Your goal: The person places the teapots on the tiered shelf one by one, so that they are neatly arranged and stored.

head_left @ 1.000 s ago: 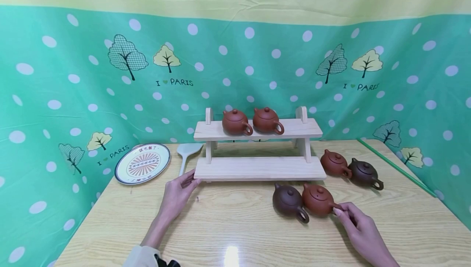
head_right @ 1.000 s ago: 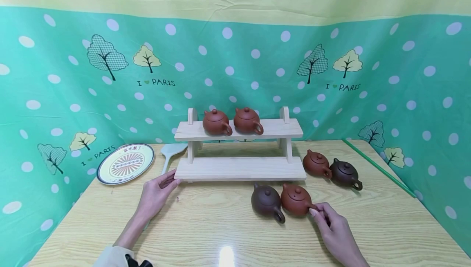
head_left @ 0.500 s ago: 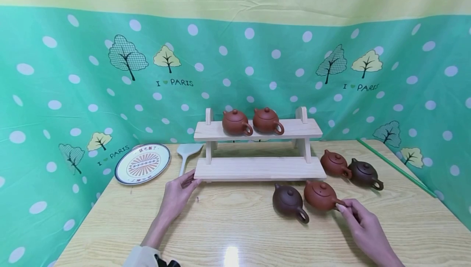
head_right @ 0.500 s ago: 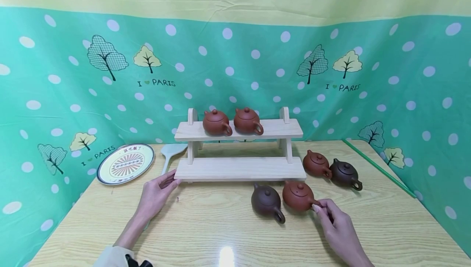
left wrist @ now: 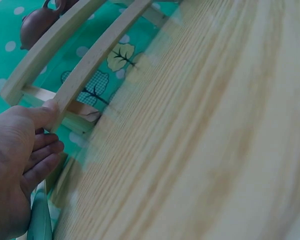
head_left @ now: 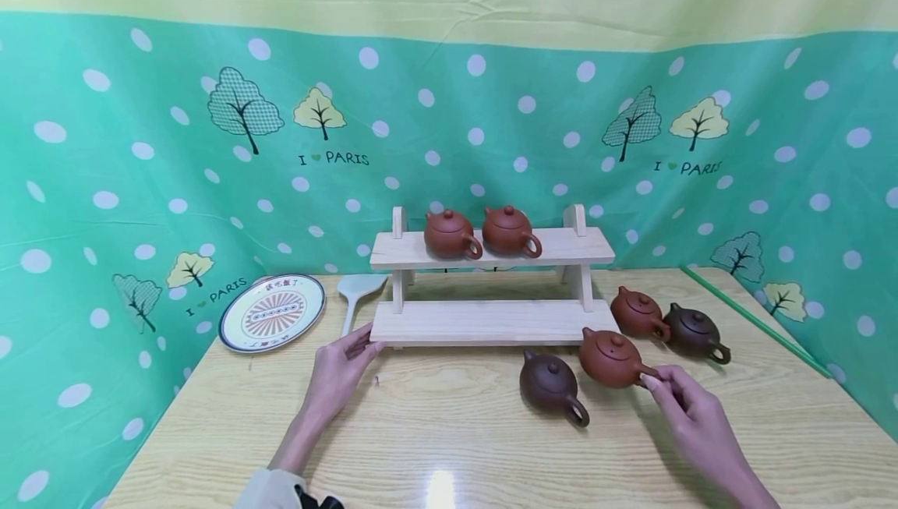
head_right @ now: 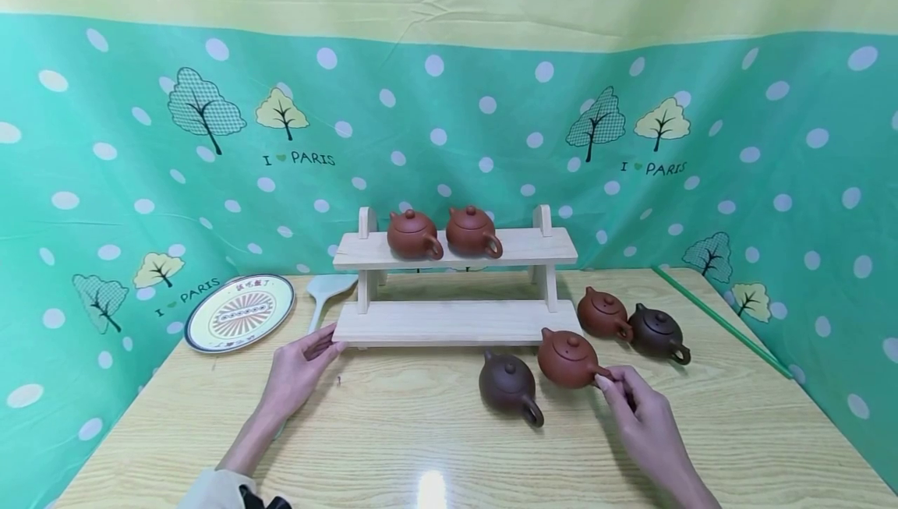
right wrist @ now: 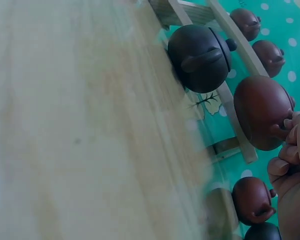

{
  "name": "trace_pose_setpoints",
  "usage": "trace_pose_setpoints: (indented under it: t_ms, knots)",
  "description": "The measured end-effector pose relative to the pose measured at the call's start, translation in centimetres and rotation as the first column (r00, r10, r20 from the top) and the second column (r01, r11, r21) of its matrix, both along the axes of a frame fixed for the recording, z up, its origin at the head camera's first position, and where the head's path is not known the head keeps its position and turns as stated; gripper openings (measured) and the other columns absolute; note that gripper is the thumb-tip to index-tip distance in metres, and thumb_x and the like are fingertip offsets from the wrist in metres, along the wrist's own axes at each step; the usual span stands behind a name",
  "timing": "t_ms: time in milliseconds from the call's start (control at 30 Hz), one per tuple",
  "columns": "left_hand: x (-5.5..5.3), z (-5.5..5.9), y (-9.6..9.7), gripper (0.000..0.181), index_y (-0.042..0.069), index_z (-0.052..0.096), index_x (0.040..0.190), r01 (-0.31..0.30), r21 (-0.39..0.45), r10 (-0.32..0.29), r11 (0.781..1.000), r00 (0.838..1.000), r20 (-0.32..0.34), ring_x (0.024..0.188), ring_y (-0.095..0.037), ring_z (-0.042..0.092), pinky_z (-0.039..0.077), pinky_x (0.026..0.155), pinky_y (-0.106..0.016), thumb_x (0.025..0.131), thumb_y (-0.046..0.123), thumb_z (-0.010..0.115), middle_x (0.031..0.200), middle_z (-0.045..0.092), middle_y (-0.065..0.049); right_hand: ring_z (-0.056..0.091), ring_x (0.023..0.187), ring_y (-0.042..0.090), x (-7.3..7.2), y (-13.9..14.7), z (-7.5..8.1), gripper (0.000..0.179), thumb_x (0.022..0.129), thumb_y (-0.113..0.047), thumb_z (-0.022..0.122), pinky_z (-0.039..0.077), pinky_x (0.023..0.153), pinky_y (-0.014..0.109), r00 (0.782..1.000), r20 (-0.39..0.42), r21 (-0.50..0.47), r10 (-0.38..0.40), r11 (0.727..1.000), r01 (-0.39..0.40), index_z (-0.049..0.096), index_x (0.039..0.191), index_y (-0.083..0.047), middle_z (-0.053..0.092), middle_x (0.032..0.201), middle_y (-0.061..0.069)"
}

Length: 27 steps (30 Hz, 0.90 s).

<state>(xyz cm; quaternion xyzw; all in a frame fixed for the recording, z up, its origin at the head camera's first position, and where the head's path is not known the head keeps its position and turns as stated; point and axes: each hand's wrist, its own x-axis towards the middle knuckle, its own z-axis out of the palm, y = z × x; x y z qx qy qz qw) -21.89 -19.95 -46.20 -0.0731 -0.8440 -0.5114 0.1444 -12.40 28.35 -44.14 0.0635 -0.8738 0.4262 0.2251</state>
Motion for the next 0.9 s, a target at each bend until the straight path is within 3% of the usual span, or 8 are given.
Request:
trace_pose_setpoints:
  t_ms: [200, 900]
  knots:
    - [0.0, 0.1, -0.1, 0.05, -0.007, 0.062, 0.135, 0.006, 0.015, -0.007, 1.0, 0.999, 0.033, 0.109, -0.034, 0.072, 0.06, 0.09, -0.028, 0.095, 0.018, 0.078, 0.12, 0.071, -0.024, 0.038, 0.056, 0.009, -0.5, 0.0, 0.2, 0.006, 0.105, -0.003, 0.06, 0.031, 0.043, 0.032, 1.0, 0.018, -0.004, -0.016, 1.0, 0.016, 0.066, 0.105, -0.003, 0.048, 0.069, -0.004]
    - [0.0, 0.0, 0.0, 0.048, -0.008, 0.063, 0.134, 0.002, 0.003, -0.002, 1.0, 1.0, -0.002, 0.108, -0.035, 0.072, 0.06, 0.09, -0.028, 0.095, 0.015, 0.078, 0.119, 0.071, -0.023, 0.04, 0.052, 0.011, -2.3, -0.1, 1.6, 0.012, 0.109, -0.013, 0.056, 0.033, 0.04, 0.032, 1.0, 0.013, -0.012, 0.004, 1.0, -0.004, 0.064, 0.108, -0.004, 0.046, 0.068, -0.001]
